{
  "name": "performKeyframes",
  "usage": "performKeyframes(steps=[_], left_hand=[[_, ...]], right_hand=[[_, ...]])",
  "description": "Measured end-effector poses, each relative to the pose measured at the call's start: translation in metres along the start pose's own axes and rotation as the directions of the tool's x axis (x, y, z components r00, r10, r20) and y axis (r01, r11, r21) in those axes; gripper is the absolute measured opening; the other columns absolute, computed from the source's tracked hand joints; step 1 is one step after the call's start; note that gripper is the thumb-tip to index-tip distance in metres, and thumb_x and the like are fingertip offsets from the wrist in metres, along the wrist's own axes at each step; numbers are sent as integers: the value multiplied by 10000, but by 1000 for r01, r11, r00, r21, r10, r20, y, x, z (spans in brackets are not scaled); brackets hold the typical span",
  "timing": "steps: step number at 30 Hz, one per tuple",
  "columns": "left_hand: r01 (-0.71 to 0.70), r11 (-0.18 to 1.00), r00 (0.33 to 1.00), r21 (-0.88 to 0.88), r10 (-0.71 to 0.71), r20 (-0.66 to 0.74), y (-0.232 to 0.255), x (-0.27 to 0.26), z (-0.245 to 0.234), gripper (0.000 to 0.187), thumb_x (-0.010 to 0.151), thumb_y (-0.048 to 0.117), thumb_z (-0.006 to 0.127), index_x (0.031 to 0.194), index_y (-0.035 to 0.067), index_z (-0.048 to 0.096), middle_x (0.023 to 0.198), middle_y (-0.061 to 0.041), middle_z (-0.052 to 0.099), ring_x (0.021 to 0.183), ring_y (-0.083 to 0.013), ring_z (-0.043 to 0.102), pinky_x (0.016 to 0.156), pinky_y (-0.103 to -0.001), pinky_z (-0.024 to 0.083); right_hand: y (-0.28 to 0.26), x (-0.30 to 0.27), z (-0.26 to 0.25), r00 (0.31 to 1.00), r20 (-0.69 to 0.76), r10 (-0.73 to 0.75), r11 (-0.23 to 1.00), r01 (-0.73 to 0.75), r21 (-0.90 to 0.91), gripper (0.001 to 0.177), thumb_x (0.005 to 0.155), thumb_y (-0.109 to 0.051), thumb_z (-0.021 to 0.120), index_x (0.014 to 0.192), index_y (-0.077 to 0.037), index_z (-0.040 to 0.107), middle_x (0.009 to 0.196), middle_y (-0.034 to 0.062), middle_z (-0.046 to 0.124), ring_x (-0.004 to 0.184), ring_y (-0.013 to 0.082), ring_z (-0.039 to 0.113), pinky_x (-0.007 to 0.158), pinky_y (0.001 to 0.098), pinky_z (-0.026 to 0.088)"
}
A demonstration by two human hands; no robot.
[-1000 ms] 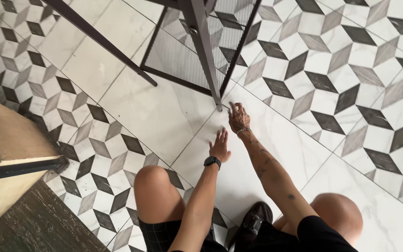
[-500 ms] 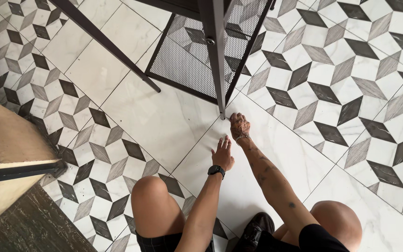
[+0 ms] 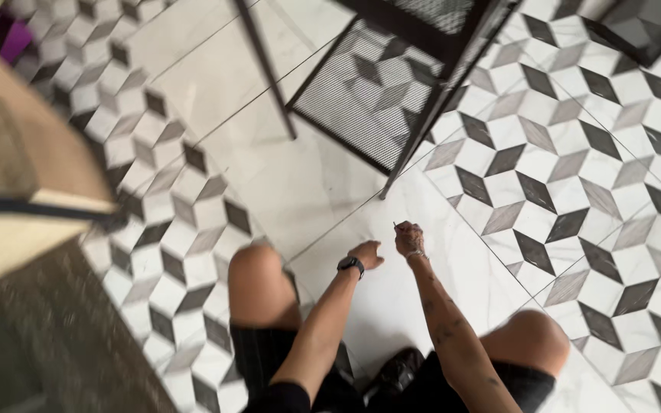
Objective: The person assembles a black metal mesh shelving unit by hand. They position the frame, attach mesh panels, and secure joints using small fasteners, repeatedly checking alignment and tightening connections.
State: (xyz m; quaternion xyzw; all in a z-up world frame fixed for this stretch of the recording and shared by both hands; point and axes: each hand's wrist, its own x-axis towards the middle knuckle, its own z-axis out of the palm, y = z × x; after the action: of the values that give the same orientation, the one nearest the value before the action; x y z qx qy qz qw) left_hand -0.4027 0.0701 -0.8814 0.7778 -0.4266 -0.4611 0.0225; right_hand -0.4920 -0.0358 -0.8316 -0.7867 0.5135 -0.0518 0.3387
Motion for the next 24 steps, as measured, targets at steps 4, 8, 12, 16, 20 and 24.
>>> performKeyframes(steps=[4,8,12,16,20,24], left_hand=[[50,998,999,-24,-51,-14,3,-55,-21,598,941,289,627,1502,140,480,1495,-115,541,1351,-312,527,1095,-503,455],[104,984,993,-146,-110,-33,16,-133,-72,580,945,292,613,1488,127,489,1464,-130,575,1315,-312,564,1086,-473,479],[45,987,990,-156,-66,-127,55,-234,-131,555,943,256,605,1468,114,492,1447,-131,566,1271,-325,576,1031,-490,501],[-144,947,929,-289,29,-370,117,-342,-200,503,942,229,638,1423,114,548,1401,-131,605,1193,-321,629,1005,-460,519],[-291,908,887,-300,139,-440,182,-458,-261,415,935,178,638,1348,141,615,1318,-87,671,1087,-284,692,950,-434,545],[-319,901,873,-293,160,-461,235,-557,-303,285,952,173,635,1227,149,707,1181,-70,733,1035,-264,716,910,-423,559]], right_hand=[[-40,-33,-44,981,80,-178,983,174,50,175,931,-249,672,947,-97,758,960,123,765,993,338,688,900,444,551],[-92,-68,-105,976,211,-51,996,35,80,161,916,-222,691,1003,-107,764,946,98,767,869,277,743,796,409,580],[-142,-122,-183,954,267,-138,968,73,240,152,920,-177,707,1020,-74,759,912,108,785,784,186,772,701,333,600],[-204,-182,-276,935,296,-193,932,80,354,172,939,-170,705,1037,-35,747,888,135,795,722,159,775,629,302,584],[-270,-259,-384,942,272,-197,934,96,343,183,918,-178,709,1046,-55,752,941,91,786,695,164,773,596,303,584],[-332,-322,-478,948,244,-206,948,131,290,184,934,-199,702,1053,-69,756,974,81,777,688,173,771,602,303,586]])
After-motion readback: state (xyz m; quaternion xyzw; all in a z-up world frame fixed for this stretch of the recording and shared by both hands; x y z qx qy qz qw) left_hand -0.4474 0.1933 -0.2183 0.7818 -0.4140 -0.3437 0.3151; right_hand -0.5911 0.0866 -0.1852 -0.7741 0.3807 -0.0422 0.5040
